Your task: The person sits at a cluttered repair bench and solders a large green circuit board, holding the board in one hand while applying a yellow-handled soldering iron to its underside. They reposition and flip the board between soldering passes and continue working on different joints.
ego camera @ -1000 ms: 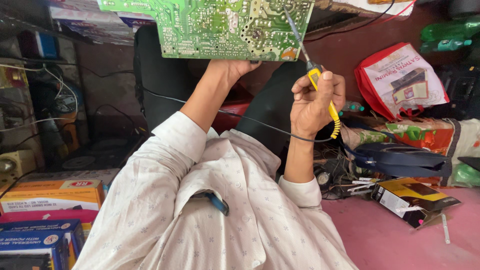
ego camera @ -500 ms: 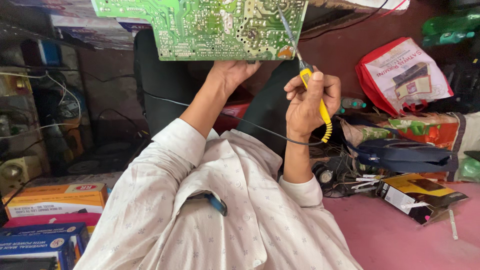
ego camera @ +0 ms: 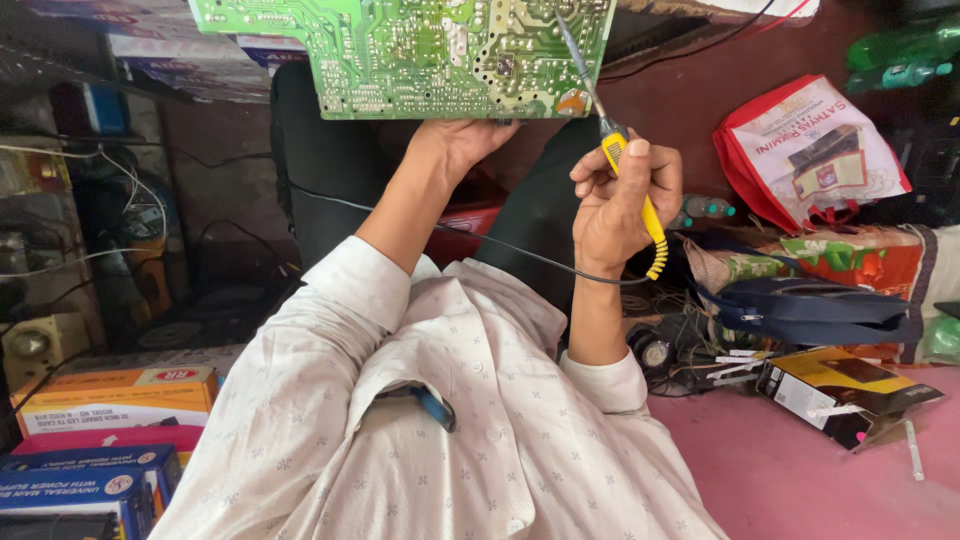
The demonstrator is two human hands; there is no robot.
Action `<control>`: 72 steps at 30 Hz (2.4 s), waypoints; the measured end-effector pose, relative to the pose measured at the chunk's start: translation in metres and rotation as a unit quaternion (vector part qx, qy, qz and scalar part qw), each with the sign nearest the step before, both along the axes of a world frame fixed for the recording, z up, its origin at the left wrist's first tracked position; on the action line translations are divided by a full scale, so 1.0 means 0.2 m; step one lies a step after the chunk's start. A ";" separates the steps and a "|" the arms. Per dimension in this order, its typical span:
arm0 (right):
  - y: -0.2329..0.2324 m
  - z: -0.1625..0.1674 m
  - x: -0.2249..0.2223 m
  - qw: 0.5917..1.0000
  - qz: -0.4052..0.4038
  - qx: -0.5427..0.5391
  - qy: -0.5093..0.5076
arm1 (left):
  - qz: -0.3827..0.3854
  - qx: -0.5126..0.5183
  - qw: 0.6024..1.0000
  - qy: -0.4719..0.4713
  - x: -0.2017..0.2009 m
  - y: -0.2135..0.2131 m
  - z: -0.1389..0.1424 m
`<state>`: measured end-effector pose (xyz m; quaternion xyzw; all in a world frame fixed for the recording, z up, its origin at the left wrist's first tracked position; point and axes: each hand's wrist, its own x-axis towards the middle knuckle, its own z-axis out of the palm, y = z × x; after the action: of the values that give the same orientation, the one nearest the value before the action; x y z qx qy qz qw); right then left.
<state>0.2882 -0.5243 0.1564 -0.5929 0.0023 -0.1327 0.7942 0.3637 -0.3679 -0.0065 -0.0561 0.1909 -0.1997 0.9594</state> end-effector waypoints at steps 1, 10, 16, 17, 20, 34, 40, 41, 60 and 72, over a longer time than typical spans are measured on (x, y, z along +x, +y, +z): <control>0.00 0.00 0.00 1.000 -0.001 -0.003 -0.002 | 0.003 -0.004 1.000 0.004 0.00 0.00 0.00; -0.04 0.00 0.00 0.999 -0.030 0.011 -0.012 | -0.002 0.018 0.999 -0.029 0.00 0.00 -0.01; -0.12 0.00 -0.01 0.996 -0.065 0.057 0.001 | 0.003 0.028 1.000 -0.001 0.00 0.02 0.00; -0.14 0.00 -0.01 0.997 -0.060 0.058 0.004 | 0.002 0.023 1.000 0.000 0.00 0.03 0.00; -0.17 0.00 -0.04 0.998 -0.037 0.050 0.013 | 0.013 0.027 0.999 0.020 0.00 0.05 0.01; -0.12 -0.05 -0.05 1.000 0.008 0.012 0.009 | 0.014 -0.032 0.996 0.081 0.02 0.09 0.03; -0.10 -0.06 -0.06 1.000 0.004 0.014 0.014 | 0.010 -0.005 0.998 0.059 0.01 0.11 0.03; -0.10 -0.06 -0.06 1.000 0.001 0.014 0.014 | 0.007 -0.003 0.999 0.048 0.01 0.11 0.02; -0.03 -0.09 -0.12 0.930 0.000 -0.309 -0.200 | -0.023 0.050 0.995 0.079 0.07 0.16 0.01; -0.05 0.01 -0.07 0.893 0.018 -0.377 -0.244 | -0.018 0.046 0.996 0.072 0.11 0.15 0.00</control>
<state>0.2741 -0.5351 0.1582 -0.7969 -0.2519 -0.2498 0.4891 0.3855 -0.3376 -0.0066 -0.0232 0.2695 -0.2033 0.9410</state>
